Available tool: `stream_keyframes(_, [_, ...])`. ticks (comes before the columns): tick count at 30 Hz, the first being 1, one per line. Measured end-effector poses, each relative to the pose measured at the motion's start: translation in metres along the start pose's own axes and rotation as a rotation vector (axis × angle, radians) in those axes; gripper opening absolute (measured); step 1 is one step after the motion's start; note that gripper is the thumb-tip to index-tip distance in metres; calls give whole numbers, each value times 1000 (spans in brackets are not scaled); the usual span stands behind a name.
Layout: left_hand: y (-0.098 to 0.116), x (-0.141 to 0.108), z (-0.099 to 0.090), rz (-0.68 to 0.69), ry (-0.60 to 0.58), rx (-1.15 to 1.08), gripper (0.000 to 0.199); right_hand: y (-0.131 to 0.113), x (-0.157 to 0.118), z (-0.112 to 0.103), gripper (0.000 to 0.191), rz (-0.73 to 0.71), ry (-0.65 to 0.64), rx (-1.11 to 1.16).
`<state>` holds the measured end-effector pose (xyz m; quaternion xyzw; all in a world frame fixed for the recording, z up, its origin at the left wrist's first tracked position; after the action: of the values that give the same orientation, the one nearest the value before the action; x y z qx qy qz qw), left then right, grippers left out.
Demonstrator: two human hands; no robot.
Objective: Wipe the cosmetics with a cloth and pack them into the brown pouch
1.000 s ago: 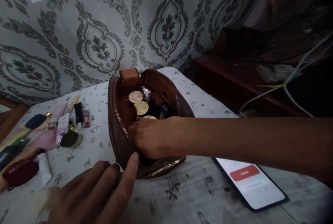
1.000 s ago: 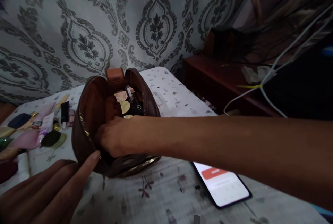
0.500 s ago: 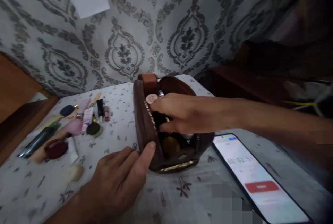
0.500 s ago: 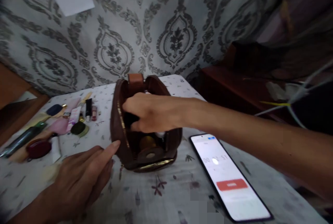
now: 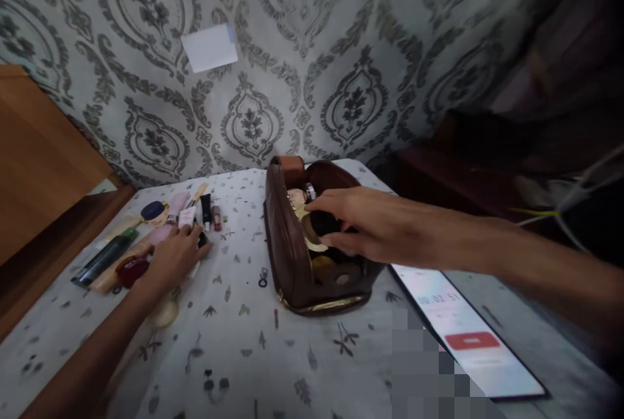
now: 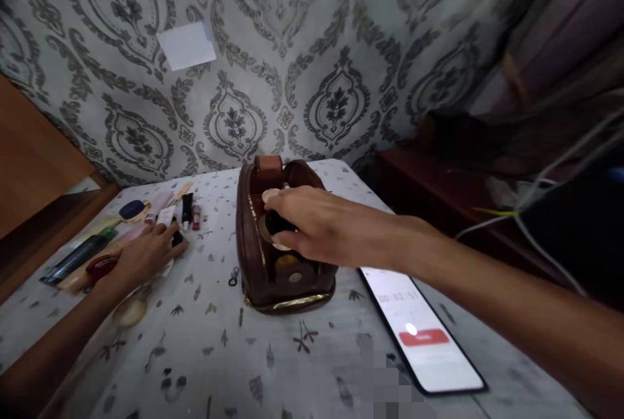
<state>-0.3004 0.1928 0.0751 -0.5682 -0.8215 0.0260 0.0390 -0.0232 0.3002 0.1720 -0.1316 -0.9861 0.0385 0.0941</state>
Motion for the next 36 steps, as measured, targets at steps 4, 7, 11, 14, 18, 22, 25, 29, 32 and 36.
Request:
stream_keyframes(4, [0,0,11,-5,-57,-18,43,4,7,2,44,60,-134,-46])
stream_keyframes(7, [-3,-1,13,-6,-80,-57,45,-7,13,7,43,93,-284,-106])
stream_keyframes(11, [-5,-3,12,24,-41,-124,44,-18,24,15,36,68,-379,-269])
stream_keyframes(14, [-6,-4,12,16,-54,-138,43,-15,29,24,29,64,-416,-343])
stream_keyframes(18, [-5,-4,12,-12,-101,-141,46,-10,31,33,22,77,-438,-346])
stream_keyframes(22, [-8,-5,13,3,-76,-175,49,-8,31,36,24,77,-446,-362])
stream_keyframes(25, [-16,-4,15,43,-17,-246,50,-8,29,32,21,57,-441,-372])
stream_keyframes(29, [-27,-5,10,78,103,-400,56,-21,21,-5,15,72,-124,-316])
stream_keyframes(32, [-23,-15,-3,109,164,-551,61,-50,4,-29,18,119,166,-173])
stream_keyframes(36, [-3,-40,-22,138,193,-744,58,-106,-10,11,25,44,185,256])
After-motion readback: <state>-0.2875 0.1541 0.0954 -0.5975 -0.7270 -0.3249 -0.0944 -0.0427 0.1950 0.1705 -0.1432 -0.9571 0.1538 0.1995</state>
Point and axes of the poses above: each hand's wrist, its own x-axis towards the middle knuckle, its own z-axis out of the palm, y = z × x, the point moved 8 cm from there along x, towards the middle knuckle, and after that the axes turned 12 degrees about -x, right-handed, at the moved point
